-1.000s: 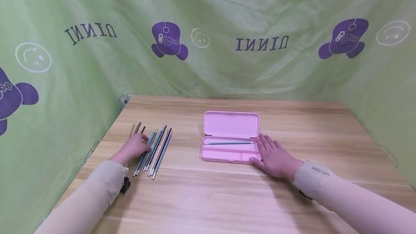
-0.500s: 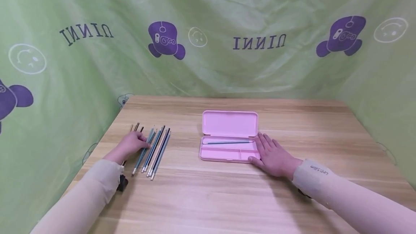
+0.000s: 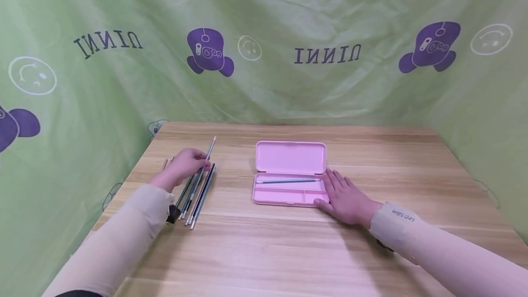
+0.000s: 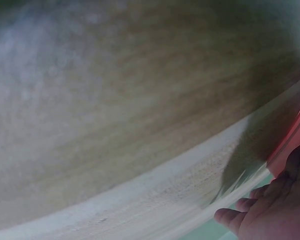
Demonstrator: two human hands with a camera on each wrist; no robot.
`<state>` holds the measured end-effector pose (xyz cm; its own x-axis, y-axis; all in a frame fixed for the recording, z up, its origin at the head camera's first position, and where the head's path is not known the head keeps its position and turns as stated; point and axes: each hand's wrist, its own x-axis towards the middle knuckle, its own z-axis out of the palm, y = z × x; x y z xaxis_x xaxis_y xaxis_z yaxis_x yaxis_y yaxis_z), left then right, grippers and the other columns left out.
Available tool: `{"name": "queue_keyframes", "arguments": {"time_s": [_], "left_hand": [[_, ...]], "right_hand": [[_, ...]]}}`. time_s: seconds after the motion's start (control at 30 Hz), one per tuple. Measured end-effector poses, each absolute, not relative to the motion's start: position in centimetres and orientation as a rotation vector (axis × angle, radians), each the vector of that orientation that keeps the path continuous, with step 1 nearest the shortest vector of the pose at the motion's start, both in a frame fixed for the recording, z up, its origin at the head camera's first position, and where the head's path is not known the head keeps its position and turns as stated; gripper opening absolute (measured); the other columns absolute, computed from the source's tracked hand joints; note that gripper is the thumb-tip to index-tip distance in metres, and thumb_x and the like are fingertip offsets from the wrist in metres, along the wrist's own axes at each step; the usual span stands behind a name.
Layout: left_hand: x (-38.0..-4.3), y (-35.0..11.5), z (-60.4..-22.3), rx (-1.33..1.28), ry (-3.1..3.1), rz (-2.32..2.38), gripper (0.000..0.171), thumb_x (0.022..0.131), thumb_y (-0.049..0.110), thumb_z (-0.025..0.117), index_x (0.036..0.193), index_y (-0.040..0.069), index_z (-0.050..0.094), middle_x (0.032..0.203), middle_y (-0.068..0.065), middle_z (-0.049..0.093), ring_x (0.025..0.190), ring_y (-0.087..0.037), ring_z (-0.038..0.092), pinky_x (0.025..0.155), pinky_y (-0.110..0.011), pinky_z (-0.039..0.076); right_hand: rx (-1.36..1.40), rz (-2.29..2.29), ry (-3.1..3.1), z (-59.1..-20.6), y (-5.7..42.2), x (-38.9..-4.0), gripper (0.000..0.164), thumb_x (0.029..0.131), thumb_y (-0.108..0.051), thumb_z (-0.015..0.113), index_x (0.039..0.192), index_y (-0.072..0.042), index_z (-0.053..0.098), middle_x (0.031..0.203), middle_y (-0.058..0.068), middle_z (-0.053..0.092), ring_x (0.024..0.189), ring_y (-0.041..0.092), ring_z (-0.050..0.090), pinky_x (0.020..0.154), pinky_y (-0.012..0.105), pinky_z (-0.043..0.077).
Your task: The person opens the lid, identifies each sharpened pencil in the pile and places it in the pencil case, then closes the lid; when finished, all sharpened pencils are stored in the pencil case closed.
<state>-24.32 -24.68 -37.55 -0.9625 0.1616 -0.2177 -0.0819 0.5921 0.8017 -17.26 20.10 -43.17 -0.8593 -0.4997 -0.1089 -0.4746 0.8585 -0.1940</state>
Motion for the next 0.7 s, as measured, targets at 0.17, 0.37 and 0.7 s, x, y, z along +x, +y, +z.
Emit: {"name": "queue_keyframes", "arguments": {"time_s": [0.17,0.37,0.7], "left_hand": [[-25.4,-21.8,-37.0,0.148,2.491,1.368,0.039,0.104,-0.003,0.048,0.136,-0.025,0.045,0.121,-0.036,0.064,0.104,-0.033,0.070,0.092,-0.040,0.058],[-26.3,-17.7,-36.1,0.263,2.424,1.388,0.038,0.104,-0.004,0.046,0.137,-0.023,0.047,0.123,-0.036,0.063,0.109,-0.037,0.068,0.096,-0.044,0.056],[-27.7,-12.1,-36.0,0.469,2.363,1.285,0.031,0.104,-0.004,0.047,0.130,-0.018,0.058,0.108,-0.022,0.072,0.102,-0.030,0.071,0.091,-0.042,0.059]], "right_hand": [[-0.760,-0.232,2.881,-43.3,20.1,-17.3,0.086,0.106,-0.052,0.045,0.154,0.016,0.024,0.162,0.036,0.020,0.150,0.052,0.019,0.119,0.067,0.021],[-0.761,-0.229,2.880,-43.1,20.2,-17.3,0.086,0.106,-0.052,0.045,0.154,0.017,0.025,0.162,0.036,0.020,0.150,0.053,0.019,0.119,0.067,0.021],[-0.765,-0.250,2.854,-42.9,20.2,-17.2,0.087,0.107,-0.053,0.044,0.155,0.017,0.023,0.163,0.036,0.017,0.150,0.053,0.018,0.119,0.067,0.019]]}}
